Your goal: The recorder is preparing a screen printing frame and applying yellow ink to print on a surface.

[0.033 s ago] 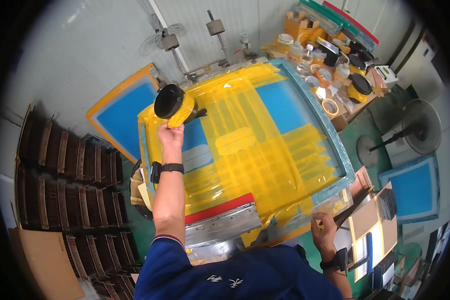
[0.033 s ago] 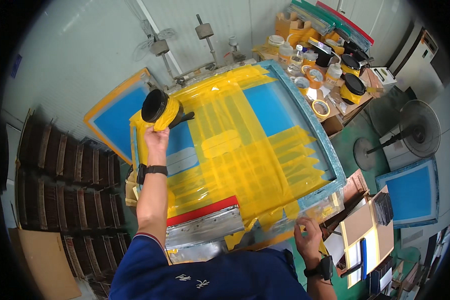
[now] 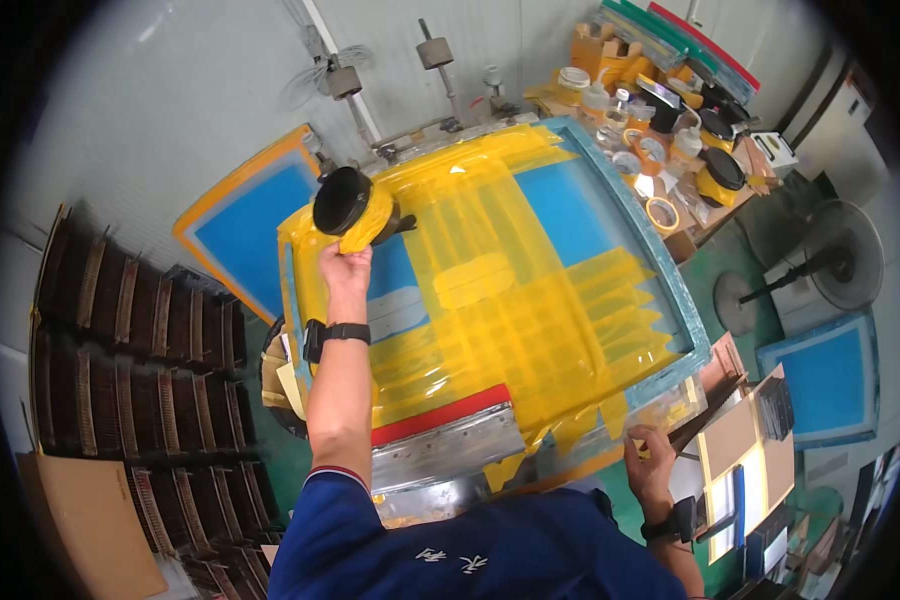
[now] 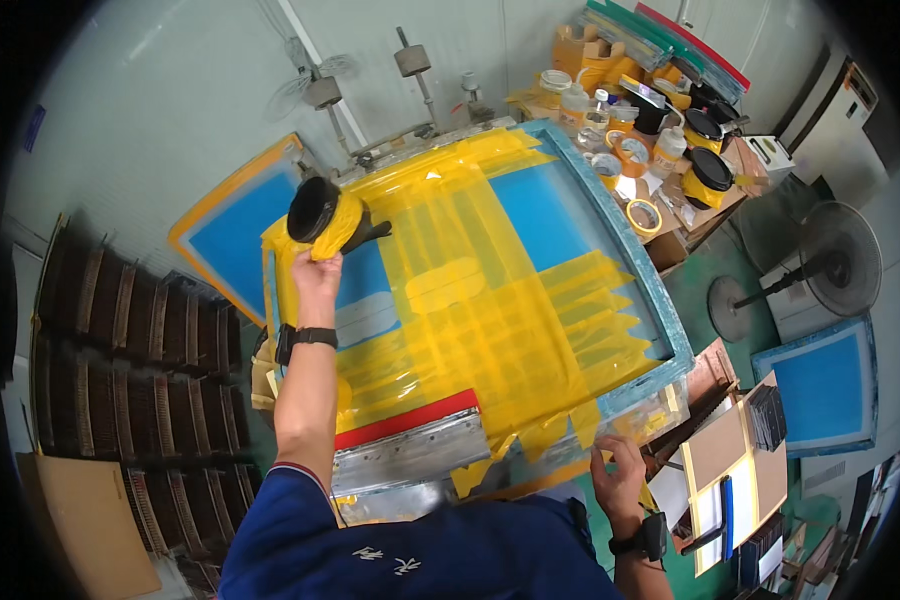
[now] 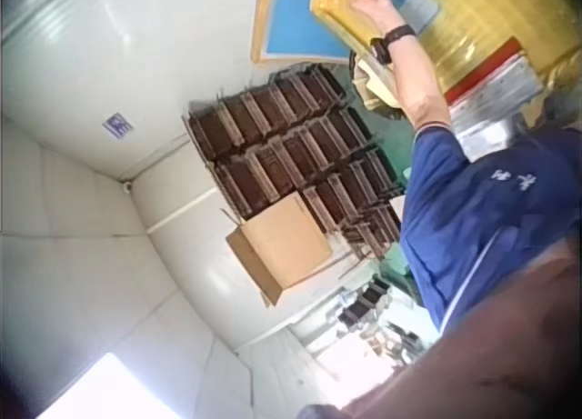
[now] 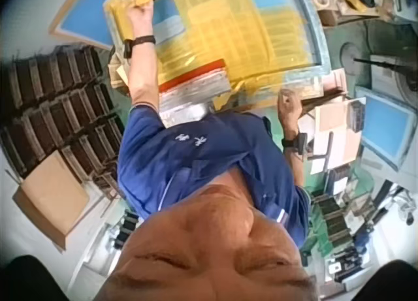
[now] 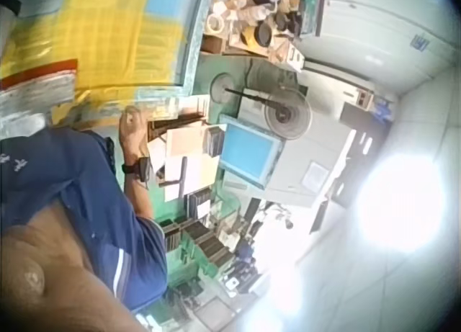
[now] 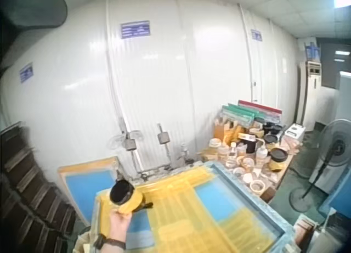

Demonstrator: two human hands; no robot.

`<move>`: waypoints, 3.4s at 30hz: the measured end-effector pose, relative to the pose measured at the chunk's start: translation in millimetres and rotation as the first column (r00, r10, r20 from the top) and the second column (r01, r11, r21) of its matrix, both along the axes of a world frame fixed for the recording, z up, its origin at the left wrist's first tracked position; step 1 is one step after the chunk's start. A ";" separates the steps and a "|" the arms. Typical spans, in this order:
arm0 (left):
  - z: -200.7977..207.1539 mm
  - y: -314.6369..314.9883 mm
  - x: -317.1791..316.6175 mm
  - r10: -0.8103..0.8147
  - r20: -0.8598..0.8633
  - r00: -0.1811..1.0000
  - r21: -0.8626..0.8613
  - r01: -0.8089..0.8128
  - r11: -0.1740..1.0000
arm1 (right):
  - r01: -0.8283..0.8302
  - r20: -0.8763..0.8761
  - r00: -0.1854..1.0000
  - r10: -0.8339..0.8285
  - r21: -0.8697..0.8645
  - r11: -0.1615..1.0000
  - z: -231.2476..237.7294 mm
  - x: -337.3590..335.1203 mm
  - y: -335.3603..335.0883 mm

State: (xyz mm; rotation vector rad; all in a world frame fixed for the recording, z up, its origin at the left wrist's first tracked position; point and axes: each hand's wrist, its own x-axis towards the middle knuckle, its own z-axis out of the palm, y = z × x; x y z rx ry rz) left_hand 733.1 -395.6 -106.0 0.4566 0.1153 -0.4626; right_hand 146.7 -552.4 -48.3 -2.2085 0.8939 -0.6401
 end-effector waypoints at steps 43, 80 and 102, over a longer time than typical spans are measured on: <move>72.9 -158.8 -195.9 -0.323 0.132 0.937 -0.011 0.328 0.945 | 0.105 0.180 0.977 -0.115 0.066 0.992 -29.0 -84.5 -176.1; 108.2 -248.6 -228.7 -0.325 0.005 0.946 0.167 0.320 0.933 | -0.052 0.007 0.998 0.058 -0.361 0.931 -104.2 176.9 -431.1; 88.8 -312.8 -236.4 -0.448 -0.019 0.894 0.174 0.445 0.879 | 0.078 0.090 0.994 -0.064 -0.160 0.984 -142.7 166.4 -473.1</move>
